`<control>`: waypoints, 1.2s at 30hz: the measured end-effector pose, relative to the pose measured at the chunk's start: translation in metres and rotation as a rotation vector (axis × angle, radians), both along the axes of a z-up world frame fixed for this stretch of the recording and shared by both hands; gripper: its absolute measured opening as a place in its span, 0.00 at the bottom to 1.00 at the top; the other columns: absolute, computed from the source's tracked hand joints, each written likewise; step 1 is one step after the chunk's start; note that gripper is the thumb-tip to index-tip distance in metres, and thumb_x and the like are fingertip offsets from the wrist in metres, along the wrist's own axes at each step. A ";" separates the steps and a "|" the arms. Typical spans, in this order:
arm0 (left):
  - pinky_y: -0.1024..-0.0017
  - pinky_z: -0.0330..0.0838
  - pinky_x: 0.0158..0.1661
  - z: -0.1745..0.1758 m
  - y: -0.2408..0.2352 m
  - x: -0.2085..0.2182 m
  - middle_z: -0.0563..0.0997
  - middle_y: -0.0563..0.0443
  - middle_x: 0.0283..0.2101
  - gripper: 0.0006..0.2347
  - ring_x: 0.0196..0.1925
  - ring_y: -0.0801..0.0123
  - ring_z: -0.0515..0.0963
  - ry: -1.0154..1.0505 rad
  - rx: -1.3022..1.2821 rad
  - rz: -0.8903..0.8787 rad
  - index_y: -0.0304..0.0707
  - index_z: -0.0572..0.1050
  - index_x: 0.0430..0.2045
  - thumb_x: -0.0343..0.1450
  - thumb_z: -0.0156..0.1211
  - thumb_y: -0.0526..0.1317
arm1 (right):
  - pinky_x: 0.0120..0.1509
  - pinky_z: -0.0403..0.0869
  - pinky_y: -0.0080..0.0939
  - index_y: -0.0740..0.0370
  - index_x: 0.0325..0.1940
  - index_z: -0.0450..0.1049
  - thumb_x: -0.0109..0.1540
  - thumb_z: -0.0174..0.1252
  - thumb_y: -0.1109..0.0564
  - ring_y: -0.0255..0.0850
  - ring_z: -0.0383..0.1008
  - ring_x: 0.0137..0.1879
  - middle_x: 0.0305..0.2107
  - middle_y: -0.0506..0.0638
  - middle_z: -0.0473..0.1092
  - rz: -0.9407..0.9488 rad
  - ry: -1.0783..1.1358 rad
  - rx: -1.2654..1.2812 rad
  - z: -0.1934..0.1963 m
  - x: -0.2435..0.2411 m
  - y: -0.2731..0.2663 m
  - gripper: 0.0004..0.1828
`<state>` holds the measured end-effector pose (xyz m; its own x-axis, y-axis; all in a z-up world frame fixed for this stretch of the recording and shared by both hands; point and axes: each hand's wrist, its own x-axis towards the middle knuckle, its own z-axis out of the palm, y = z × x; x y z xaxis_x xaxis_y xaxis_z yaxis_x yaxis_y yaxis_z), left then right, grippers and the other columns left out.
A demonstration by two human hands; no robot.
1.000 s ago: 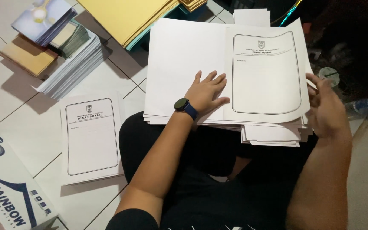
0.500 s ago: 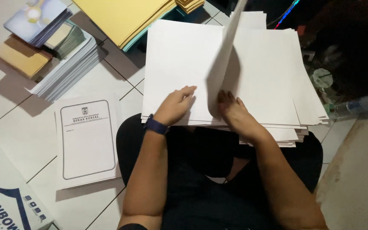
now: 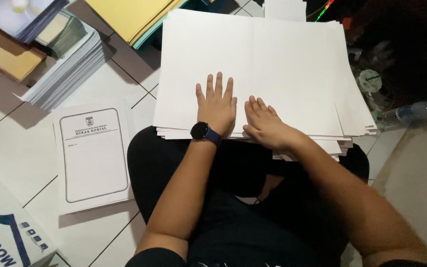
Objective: The person sits on the floor and repeatedly folds printed paper sheets in half, then smooths the crease with both hands. They handle the sheets one at a time, placing each folded sheet onto a growing stack on their lap.
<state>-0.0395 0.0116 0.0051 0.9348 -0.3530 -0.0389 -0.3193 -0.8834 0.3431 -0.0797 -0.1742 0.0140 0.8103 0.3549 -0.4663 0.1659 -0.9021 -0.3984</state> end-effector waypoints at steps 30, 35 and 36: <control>0.39 0.26 0.71 -0.010 -0.011 0.002 0.50 0.44 0.78 0.23 0.80 0.52 0.42 0.019 0.035 0.072 0.52 0.53 0.74 0.80 0.31 0.47 | 0.84 0.36 0.54 0.66 0.82 0.39 0.71 0.24 0.29 0.54 0.33 0.84 0.79 0.65 0.36 0.034 -0.306 -0.214 -0.013 0.065 -0.044 0.47; 0.41 0.30 0.72 -0.029 -0.004 0.014 0.51 0.49 0.78 0.23 0.80 0.56 0.44 -0.031 0.062 0.120 0.57 0.54 0.74 0.80 0.30 0.49 | 0.83 0.39 0.54 0.65 0.82 0.45 0.72 0.28 0.33 0.52 0.39 0.83 0.79 0.62 0.42 -0.108 -0.304 -0.253 -0.002 0.008 -0.093 0.43; 0.41 0.30 0.72 -0.032 0.001 0.012 0.51 0.49 0.78 0.23 0.80 0.56 0.44 -0.043 0.064 0.118 0.57 0.54 0.74 0.80 0.30 0.49 | 0.83 0.39 0.54 0.65 0.82 0.45 0.72 0.28 0.33 0.52 0.39 0.83 0.79 0.62 0.42 -0.112 -0.315 -0.250 0.006 -0.005 -0.089 0.43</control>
<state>-0.0279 0.0128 -0.0268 0.9711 -0.2382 -0.0167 -0.2247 -0.9353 0.2733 -0.0846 -0.2633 0.0198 0.9543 0.1641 -0.2497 0.1404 -0.9839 -0.1101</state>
